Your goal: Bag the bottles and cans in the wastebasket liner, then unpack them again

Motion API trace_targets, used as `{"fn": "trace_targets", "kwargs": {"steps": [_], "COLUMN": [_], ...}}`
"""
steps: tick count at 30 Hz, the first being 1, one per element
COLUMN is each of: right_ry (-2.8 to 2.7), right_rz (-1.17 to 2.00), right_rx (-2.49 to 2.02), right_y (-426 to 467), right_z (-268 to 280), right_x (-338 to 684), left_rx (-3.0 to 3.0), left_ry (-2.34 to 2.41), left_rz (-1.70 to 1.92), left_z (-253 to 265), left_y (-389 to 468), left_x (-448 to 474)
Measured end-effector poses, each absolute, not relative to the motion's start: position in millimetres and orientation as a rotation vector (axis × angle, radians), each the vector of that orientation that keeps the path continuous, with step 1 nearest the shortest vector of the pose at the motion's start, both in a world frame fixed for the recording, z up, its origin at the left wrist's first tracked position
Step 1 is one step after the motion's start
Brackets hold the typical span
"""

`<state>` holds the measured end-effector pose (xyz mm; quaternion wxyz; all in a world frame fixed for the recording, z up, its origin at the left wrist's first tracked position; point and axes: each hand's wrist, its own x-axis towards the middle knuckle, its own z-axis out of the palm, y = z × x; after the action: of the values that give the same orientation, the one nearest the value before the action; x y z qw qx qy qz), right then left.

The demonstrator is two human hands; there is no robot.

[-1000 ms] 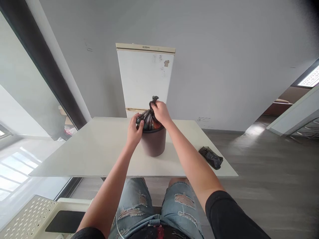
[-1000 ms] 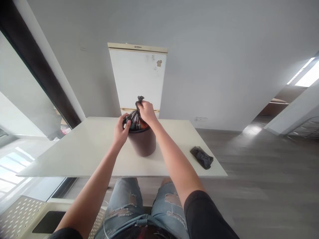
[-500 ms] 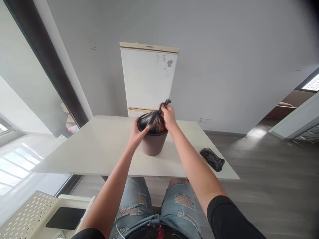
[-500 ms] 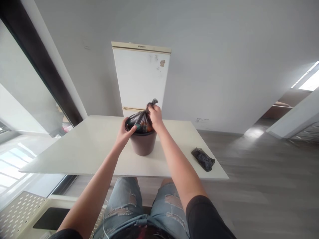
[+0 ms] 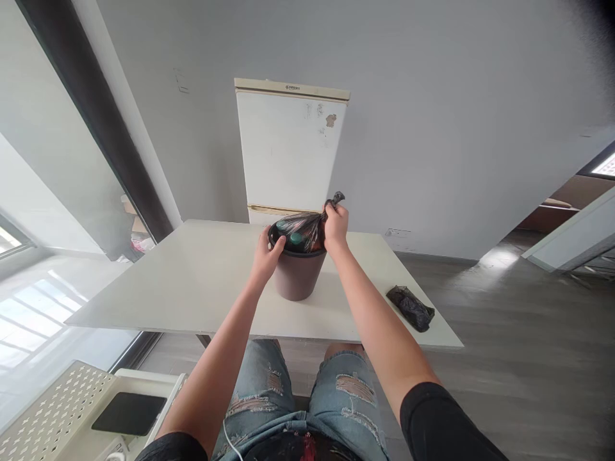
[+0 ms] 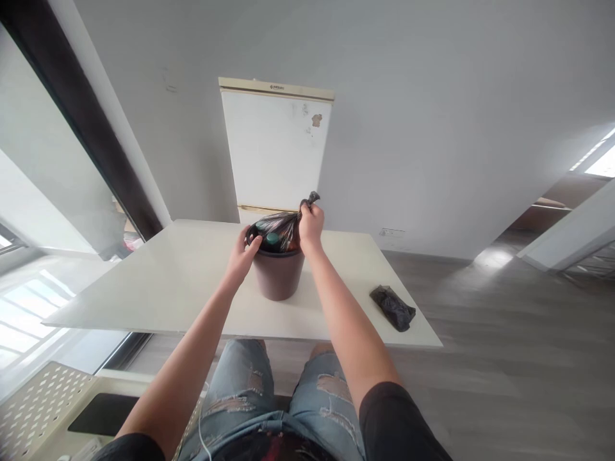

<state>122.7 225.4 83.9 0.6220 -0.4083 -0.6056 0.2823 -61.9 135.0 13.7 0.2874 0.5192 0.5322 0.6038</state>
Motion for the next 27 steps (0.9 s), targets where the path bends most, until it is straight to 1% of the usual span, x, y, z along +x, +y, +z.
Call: {"fn": "trace_targets", "kwargs": {"steps": [3,7,13,17,20,27], "right_ry": [-1.223,-1.21,-1.284,-1.368,-1.396,-1.115], "right_rz": [0.704,0.808,0.801,0.984,1.114,1.182], "right_rx": [-0.824,-0.712,-0.665,-0.695,-0.632,-0.345], "right_y": [220,221,234,234,230,221], "right_z": [92,115,142,148,150,163], "right_x": [118,109,96,91,88,93], "left_rx": [1.408,1.437,1.489,1.524,1.536,1.506], "left_ry": [1.427,1.409,1.402,1.372,1.359,1.383], "left_rz": [1.607,1.593,1.583,1.603,1.599,1.578], "left_z": [13,14,11,11,14,20], "left_y": [136,135,134,133,132,132], "left_x": [-62,-64,-64,-62,-61,-58]}}
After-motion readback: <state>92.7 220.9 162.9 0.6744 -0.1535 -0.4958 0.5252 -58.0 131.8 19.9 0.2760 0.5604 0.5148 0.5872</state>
